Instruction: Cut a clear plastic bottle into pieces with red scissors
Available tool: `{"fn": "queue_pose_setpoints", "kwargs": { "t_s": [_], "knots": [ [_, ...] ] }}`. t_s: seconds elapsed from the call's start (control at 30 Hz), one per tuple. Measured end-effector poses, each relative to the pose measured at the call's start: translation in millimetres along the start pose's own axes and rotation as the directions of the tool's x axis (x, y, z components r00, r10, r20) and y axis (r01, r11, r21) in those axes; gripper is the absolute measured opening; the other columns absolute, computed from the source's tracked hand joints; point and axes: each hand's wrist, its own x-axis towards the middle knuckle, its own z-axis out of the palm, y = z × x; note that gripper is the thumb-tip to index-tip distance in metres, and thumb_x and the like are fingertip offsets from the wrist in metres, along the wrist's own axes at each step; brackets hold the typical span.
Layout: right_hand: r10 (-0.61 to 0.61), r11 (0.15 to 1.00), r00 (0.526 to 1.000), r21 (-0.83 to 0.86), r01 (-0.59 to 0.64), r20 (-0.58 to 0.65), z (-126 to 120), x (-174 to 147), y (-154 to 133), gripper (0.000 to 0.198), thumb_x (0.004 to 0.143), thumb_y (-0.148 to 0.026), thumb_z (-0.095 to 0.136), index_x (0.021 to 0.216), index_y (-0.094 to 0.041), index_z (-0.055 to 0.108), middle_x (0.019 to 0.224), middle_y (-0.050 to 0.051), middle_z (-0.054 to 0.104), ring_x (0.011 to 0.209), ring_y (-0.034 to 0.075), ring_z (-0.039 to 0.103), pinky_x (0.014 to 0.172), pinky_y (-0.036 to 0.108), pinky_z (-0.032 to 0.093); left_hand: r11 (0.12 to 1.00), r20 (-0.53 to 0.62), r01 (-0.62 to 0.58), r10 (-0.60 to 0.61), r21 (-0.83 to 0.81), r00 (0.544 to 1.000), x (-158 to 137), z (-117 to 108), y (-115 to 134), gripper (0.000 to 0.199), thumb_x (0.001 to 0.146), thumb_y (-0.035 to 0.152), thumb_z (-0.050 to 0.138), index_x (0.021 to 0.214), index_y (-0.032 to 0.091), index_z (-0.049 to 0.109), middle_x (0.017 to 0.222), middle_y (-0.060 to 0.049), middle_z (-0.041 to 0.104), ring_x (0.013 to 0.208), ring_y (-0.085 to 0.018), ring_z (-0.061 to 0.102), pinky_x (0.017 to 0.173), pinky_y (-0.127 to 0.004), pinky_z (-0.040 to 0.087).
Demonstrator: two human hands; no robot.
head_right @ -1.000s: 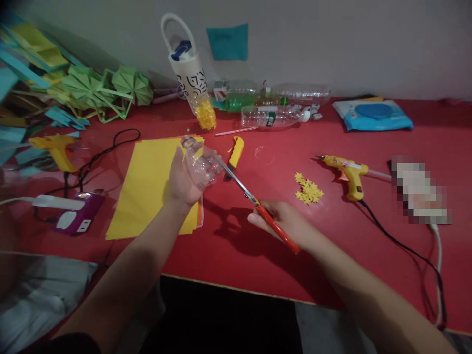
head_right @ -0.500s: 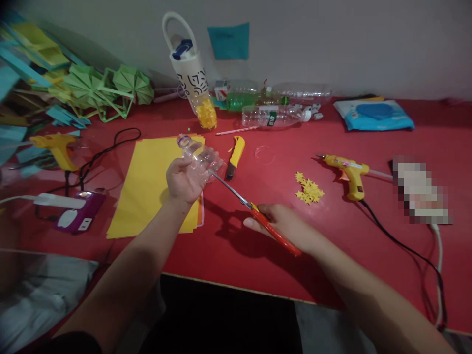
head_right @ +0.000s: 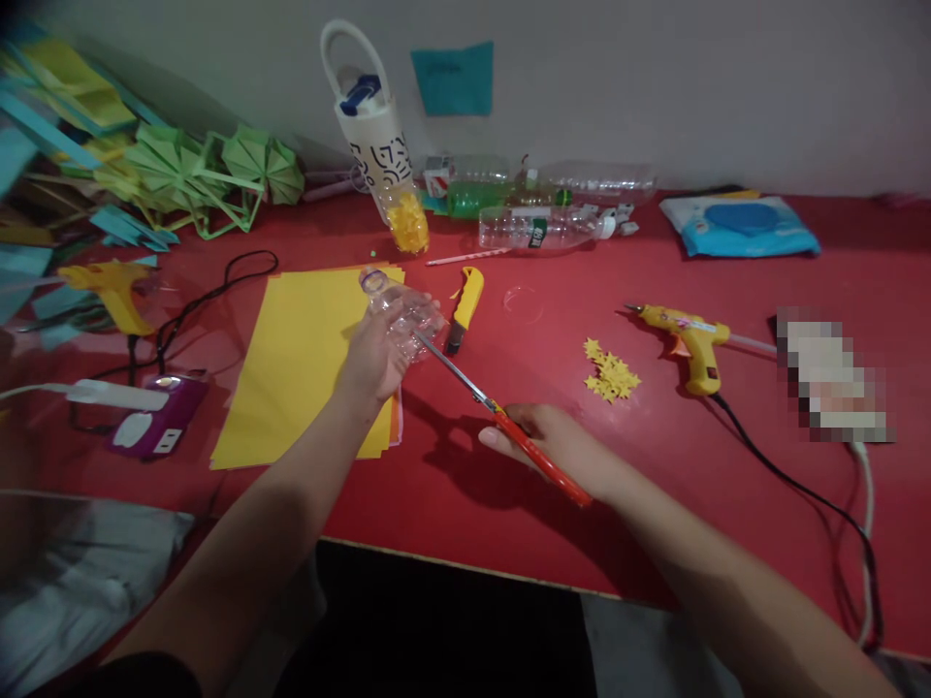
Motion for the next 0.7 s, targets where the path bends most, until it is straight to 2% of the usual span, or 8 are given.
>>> {"fn": "queue_pose_setpoints", "kwargs": {
  "t_s": [0.27,0.47,0.7],
  "knots": [
    [0.002,1.000,1.000,0.021,-0.002,0.003,7.0,2.2,8.5,0.060,0.078,-0.082,0.050,0.067,-0.024,0.041,0.052,-0.006,0.040,0.043,0.009,0.039,0.042,0.025,0.029,0.999,-0.020,0.032,-0.032,0.017,0.999,-5.0,3.3,-7.7,0.026,0.077,0.026,0.076,0.095,0.024,0.056,0.086,-0.001,0.072,0.102,-0.026,0.071,0.092,-0.042,0.054],
    [0.013,0.998,1.000,0.063,-0.013,0.002,9.7,2.9,9.7,0.061,0.078,-0.083,0.050,0.067,-0.024,0.040,0.052,-0.007,0.039,0.042,0.008,0.039,0.041,0.024,0.029,1.000,-0.024,0.012,-0.012,0.018,1.000,-8.6,6.7,-7.8,0.029,0.075,0.028,0.078,0.094,0.024,0.057,0.084,0.000,0.070,0.087,-0.020,0.071,0.080,-0.034,0.055],
    [0.025,0.995,1.000,0.100,-0.026,0.016,9.4,3.0,9.2,0.062,0.076,-0.084,0.052,0.068,-0.023,0.042,0.051,-0.008,0.038,0.041,0.007,0.038,0.040,0.023,0.029,0.999,-0.020,0.002,-0.002,0.046,1.000,-8.7,5.7,-8.3,0.033,0.074,0.032,0.079,0.096,0.024,0.056,0.090,-0.001,0.071,0.091,-0.021,0.071,0.080,-0.034,0.054]
  ]
}}
